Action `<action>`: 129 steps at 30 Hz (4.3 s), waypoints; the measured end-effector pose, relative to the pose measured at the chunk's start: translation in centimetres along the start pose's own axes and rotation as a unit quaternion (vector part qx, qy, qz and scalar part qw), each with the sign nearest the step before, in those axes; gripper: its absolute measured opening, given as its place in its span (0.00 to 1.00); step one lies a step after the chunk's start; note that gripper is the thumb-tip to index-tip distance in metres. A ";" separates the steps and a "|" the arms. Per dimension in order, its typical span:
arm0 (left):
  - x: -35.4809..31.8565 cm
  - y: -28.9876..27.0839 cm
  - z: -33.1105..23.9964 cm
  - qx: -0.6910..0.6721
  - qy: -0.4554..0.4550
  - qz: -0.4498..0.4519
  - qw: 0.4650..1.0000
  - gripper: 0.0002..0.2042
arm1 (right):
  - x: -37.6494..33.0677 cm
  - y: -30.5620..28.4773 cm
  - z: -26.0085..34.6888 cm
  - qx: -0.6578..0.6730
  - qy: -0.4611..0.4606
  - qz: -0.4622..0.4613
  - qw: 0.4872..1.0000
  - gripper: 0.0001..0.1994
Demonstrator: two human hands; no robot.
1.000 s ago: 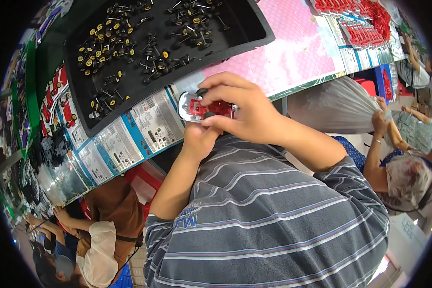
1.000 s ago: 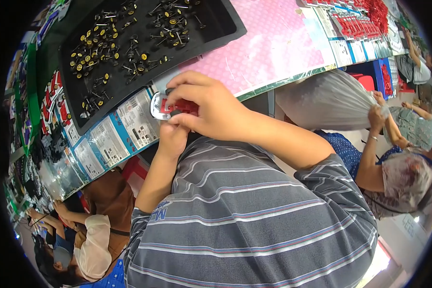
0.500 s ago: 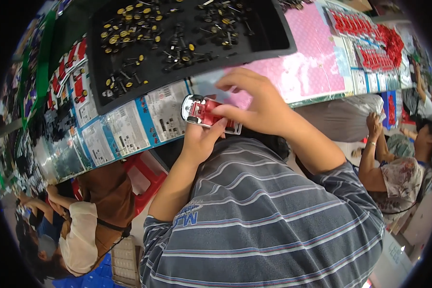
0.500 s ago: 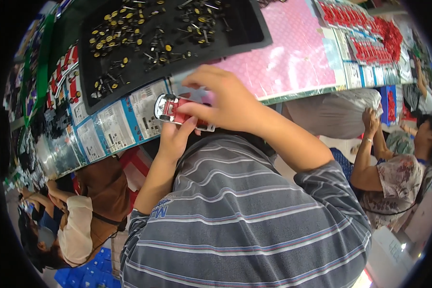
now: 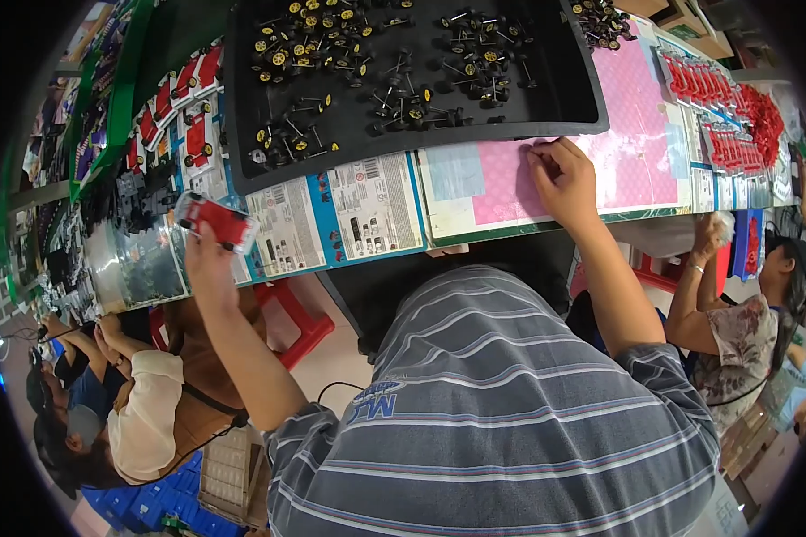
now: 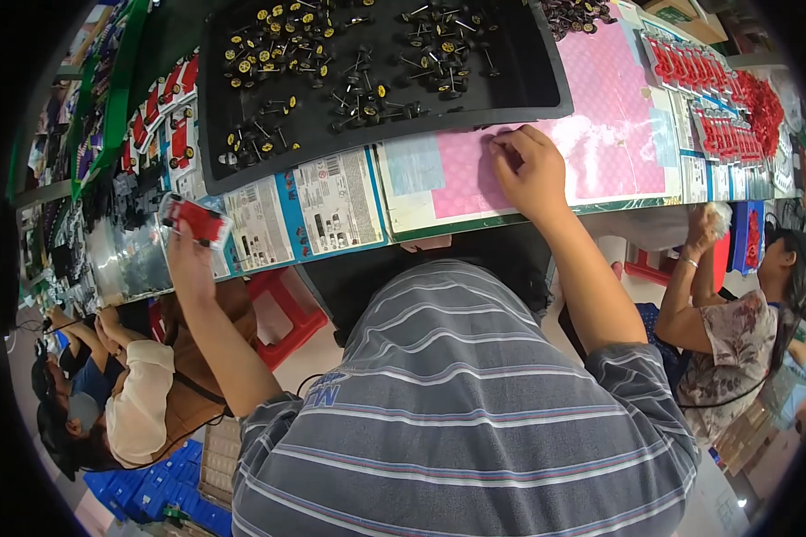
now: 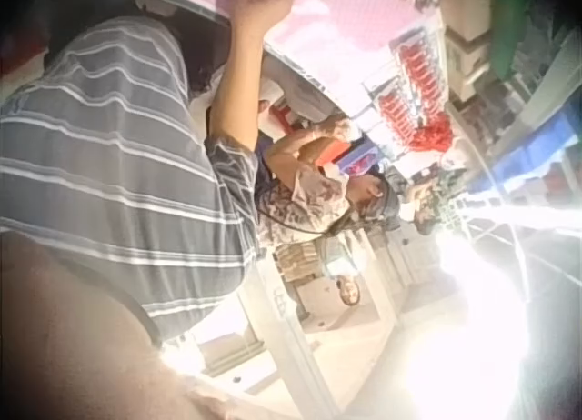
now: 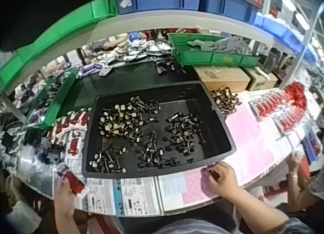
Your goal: The person assembles toy cars by picking wheel axles from a tray, pressing them into toy car bodies by hand, and placing the assembled cars on the table.
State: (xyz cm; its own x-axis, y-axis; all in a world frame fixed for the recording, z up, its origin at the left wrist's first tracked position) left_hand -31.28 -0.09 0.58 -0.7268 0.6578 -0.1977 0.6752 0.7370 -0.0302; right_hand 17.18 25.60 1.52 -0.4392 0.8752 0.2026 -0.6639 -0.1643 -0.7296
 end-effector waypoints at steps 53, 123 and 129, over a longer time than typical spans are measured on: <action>-16.3 38.1 -2.7 -0.338 -0.097 0.496 0.794 0.40 | -4.4 -12.6 7.0 0.041 -0.281 -0.088 0.955 0.18; -15.3 29.4 1.4 -0.276 -0.061 0.381 0.880 0.22 | -2.8 -3.1 12.9 0.151 -0.113 0.111 0.976 0.29; -14.7 28.8 2.5 -0.306 -0.077 0.397 0.862 0.21 | 6.4 -4.7 9.0 0.038 -0.099 0.035 0.994 0.15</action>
State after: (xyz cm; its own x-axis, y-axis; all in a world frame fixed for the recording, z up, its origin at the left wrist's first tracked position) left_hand -0.87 11.06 0.17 -0.0091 0.9988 -0.0475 0.7251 0.0393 0.6875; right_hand 12.05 27.83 12.13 -0.5916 0.7551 0.2826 -0.6682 -0.2630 -0.6960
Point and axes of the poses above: each hand's wrist, its own x-axis towards the middle knuckle, its own y-axis out of the palm, z = x × y, the point moved 8 cm from there along x, towards the middle knuckle, and after that the axes turned 3 degrees about z, right-handed, at the moved point
